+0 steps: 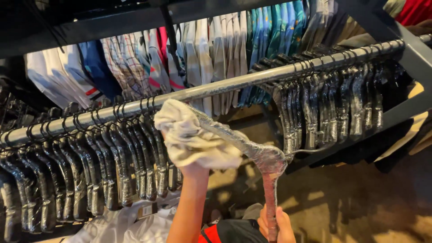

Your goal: The person wipes a metal clothing hanger with a white cloth, then hangs it on a rack. This process is repeated for several hangers, with the person removing each one, wiping it down, and placing it back on the rack.

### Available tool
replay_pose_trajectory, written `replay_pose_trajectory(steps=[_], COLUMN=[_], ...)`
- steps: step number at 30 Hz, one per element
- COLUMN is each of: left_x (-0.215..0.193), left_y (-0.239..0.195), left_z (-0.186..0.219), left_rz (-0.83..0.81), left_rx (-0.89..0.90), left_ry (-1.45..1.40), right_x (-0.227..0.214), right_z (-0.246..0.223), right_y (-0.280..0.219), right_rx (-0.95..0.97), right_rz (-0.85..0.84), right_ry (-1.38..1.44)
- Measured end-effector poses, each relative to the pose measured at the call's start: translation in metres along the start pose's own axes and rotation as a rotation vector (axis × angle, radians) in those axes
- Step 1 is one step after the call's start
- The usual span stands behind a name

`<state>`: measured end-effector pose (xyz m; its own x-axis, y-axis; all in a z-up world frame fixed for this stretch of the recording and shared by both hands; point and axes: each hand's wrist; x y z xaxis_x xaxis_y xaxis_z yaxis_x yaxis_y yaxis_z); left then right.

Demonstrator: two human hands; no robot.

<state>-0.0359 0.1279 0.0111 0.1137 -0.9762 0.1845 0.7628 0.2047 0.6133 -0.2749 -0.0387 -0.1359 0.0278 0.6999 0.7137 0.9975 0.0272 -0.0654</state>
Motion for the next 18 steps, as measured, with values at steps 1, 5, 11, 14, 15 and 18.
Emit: replay_pose_trajectory(steps=[1,5,11,14,15,18], left_x=[0.000,0.004,0.016,0.013,0.016,0.030], left_y=[-0.015,-0.076,-0.127,-0.162,-0.171,-0.177], left_z=[0.001,0.014,0.025,-0.002,-0.016,-0.053], left_rz=[-0.038,-0.187,-0.388,-0.485,-0.523,-0.641], left_rx=[-0.030,-0.146,-0.329,-0.437,-0.460,-0.541], left_ry=[-0.020,-0.102,-0.227,-0.275,-0.296,-0.357], right_x=[-0.006,-0.005,-0.036,-0.054,-0.060,-0.041], right_z=[0.004,0.008,0.030,0.050,0.053,0.054], right_y=[0.000,0.007,0.000,-0.014,-0.012,-0.002], right_rx=[-0.003,0.094,0.017,-0.104,-0.179,-0.189], right_rz=[0.002,0.159,0.101,-0.122,-0.244,-0.341], right_ry=[0.003,0.134,0.241,0.310,0.338,0.396])
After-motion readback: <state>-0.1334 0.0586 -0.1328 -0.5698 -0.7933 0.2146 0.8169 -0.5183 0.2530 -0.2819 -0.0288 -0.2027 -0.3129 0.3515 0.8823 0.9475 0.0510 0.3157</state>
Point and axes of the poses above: each hand's wrist, its own y-axis towards the middle knuckle, its own x-axis out of the palm, z = x × y, and after that the axes turned 9 degrees about -z, right-handed
